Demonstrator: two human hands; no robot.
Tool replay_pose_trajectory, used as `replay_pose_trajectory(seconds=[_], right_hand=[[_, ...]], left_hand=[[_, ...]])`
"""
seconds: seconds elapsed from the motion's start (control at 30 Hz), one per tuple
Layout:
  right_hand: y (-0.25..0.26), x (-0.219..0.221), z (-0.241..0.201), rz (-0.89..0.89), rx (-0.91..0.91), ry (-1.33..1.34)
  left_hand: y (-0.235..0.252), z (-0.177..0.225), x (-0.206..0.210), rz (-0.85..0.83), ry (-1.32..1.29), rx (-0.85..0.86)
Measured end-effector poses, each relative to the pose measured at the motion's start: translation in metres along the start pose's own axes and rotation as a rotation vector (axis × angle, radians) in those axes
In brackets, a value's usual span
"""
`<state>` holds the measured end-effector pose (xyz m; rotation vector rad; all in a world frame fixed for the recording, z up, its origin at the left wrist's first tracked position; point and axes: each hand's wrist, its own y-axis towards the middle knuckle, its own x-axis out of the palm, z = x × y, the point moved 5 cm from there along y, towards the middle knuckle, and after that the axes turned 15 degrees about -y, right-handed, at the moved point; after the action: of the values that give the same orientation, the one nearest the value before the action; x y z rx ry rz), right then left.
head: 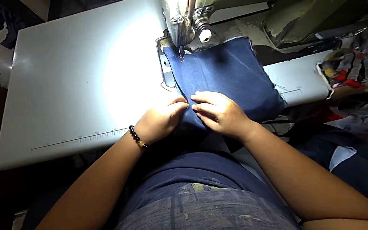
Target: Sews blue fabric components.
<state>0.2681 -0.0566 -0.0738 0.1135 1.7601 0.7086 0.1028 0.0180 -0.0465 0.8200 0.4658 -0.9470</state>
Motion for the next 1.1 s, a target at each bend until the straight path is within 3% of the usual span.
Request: replay_pose_trajectory(seconds=[0.17, 0.37, 0.47, 0.63, 0.77, 0.83, 0.97, 1.1], right_hand=[[-0.001, 0.0, 0.001, -0.007, 0.0, 0.002], [0.0, 0.001, 0.003, -0.018, 0.003, 0.012], [0.0, 0.001, 0.003, -0.025, 0.006, 0.014], [0.001, 0.001, 0.003, -0.019, 0.012, 0.017], [0.0, 0.001, 0.003, -0.023, 0.018, 0.02], [0.001, 0.001, 0.003, -0.022, 0.015, 0.024], [0.0, 0.001, 0.002, -0.024, 0.015, 0.019], [0.001, 0.001, 0.002, -0.034, 0.018, 0.032]], left_hand=[[-0.007, -0.002, 0.001, 0.057, 0.168, 0.246], [-0.008, 0.0, -0.002, 0.035, 0.186, 0.244], [-0.003, -0.004, -0.004, -0.002, 0.069, 0.107], [0.003, -0.016, -0.008, 0.03, -0.135, -0.47], [0.005, -0.022, -0.008, 0.052, -0.187, -0.688], [0.005, -0.025, -0.007, 0.067, -0.197, -0.742], [0.006, -0.028, -0.006, 0.143, -0.161, -0.657], [0.01, -0.025, -0.005, 0.083, -0.186, -0.635]])
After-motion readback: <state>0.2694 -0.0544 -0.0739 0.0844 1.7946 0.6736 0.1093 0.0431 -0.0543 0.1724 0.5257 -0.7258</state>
